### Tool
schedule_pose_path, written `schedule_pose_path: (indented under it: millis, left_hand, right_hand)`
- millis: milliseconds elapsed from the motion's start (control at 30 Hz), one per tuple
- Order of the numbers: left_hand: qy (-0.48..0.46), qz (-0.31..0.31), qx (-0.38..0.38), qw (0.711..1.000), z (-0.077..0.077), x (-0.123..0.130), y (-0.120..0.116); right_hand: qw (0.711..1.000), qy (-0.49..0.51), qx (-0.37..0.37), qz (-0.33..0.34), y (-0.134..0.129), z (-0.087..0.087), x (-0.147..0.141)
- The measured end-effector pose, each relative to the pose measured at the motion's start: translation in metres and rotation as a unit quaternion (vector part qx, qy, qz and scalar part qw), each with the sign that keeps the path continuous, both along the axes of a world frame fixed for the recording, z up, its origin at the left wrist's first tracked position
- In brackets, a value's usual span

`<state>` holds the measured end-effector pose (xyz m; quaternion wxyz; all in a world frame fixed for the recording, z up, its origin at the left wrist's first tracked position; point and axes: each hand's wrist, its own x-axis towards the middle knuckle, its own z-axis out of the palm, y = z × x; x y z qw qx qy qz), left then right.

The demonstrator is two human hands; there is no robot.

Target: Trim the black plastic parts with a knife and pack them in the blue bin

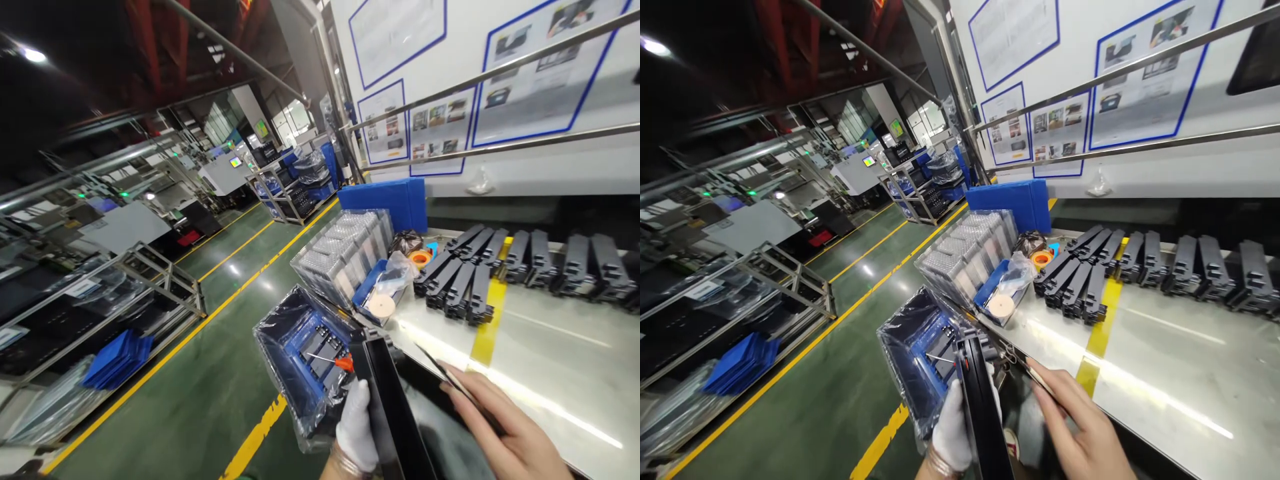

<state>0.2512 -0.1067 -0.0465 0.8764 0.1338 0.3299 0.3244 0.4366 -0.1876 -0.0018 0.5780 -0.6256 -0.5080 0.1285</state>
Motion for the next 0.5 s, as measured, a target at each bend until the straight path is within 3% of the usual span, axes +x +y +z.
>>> schedule_pose_path:
  millis: [100,167,367,500]
  left_hand:
    - [-0.010,-0.016,0.036,0.999,-0.010,0.011,-0.012]
    - [-0.007,-0.020,0.050,0.999,-0.007,0.018,-0.018]
    - [-0.013,-0.064,0.043,0.997,0.039,0.029,-0.011]
    - [-0.050,-0.151,-0.009,0.987,0.057,0.033,0.008]
  right_hand:
    - [0.998,0.042,0.042,-0.028,0.020,0.008,-0.019]
    - [0.997,0.042,0.062,-0.025,0.027,0.009,-0.027]
    - [0.993,-0.019,0.108,0.033,0.024,0.008,-0.035]
    - [0.988,-0.078,0.043,0.130,0.016,0.022,-0.018]
